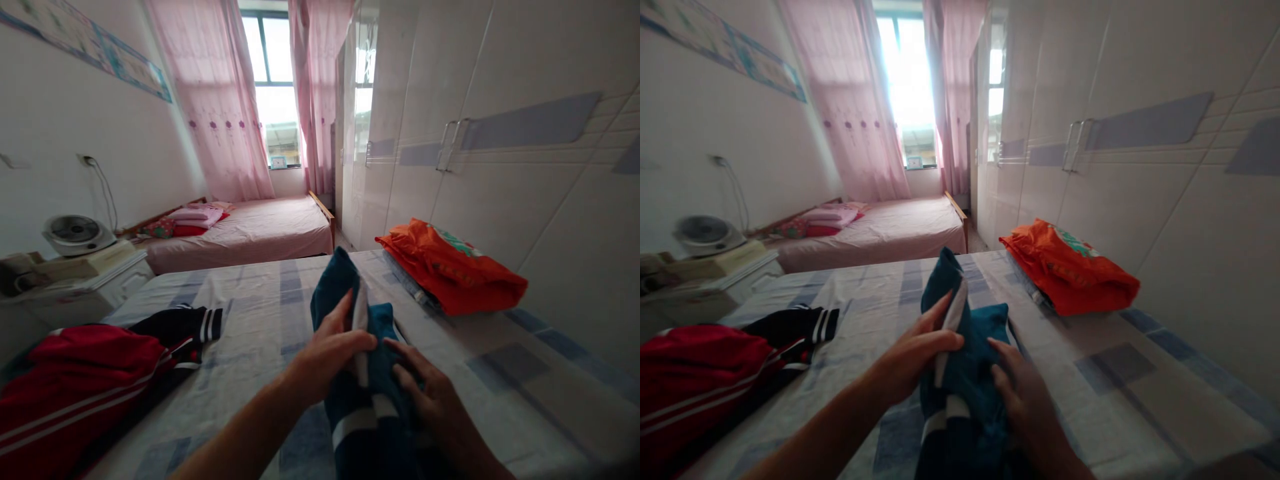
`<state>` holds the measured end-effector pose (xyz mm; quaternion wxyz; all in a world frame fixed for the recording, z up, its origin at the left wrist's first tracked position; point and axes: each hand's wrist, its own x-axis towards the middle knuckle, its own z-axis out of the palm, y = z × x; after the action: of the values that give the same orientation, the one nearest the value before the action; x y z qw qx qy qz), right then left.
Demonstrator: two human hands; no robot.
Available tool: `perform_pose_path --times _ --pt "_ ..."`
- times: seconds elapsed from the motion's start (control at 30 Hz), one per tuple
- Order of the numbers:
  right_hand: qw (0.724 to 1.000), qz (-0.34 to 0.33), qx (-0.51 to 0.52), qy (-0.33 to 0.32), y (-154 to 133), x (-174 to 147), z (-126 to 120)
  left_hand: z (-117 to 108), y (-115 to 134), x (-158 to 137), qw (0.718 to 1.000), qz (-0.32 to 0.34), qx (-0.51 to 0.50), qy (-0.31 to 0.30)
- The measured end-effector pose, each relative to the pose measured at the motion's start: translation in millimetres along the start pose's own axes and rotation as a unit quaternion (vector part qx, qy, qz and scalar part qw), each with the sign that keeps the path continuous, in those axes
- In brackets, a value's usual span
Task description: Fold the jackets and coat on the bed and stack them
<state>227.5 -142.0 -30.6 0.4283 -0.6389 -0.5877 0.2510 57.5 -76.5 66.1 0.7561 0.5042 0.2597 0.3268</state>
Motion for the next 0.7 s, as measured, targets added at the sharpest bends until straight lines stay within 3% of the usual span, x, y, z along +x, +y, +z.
perform_pose_path --times 0.13,0.2,0.27,0.33,0.4,0.47,0.57,0.7 --pt "0.982 0.132 0.009 0.136 41.1 -3.7 -45.8 32.8 -30.6 43.9 0.99 -0.062 0.099 -0.074" --pt "0.972 0.159 -0.012 0.173 55.3 -7.6 -64.7 34.3 -42.1 47.3 0.971 -0.001 0.219 -0.094" --pt "0.963 0.175 -0.046 0.199 56.1 -11.9 -78.2 23.6 -45.0 40.7 0.916 0.139 0.372 -0.053" --pt "0.961 0.157 -0.087 0.212 42.7 -15.0 -83.8 4.8 -40.8 31.8 0.832 0.26 0.49 0.016" --pt "0.967 0.08 -0.126 0.209 21.6 -14.8 -79.5 -14.6 -35.2 27.4 0.764 0.297 0.571 0.037" --pt "0.967 -0.034 -0.171 0.184 3.4 -10.9 -64.4 -29.2 -35.7 30.2 0.722 0.28 0.632 0.015" --pt "0.951 -0.151 -0.257 0.083 -1.9 -2.7 -27.7 -41.2 -54.2 42.9 0.703 0.207 0.681 -0.014" --pt "0.936 -0.142 -0.31 -0.087 21.3 -2.5 11.6 -47.8 -85.9 57.2 0.701 0.147 0.698 0.011"
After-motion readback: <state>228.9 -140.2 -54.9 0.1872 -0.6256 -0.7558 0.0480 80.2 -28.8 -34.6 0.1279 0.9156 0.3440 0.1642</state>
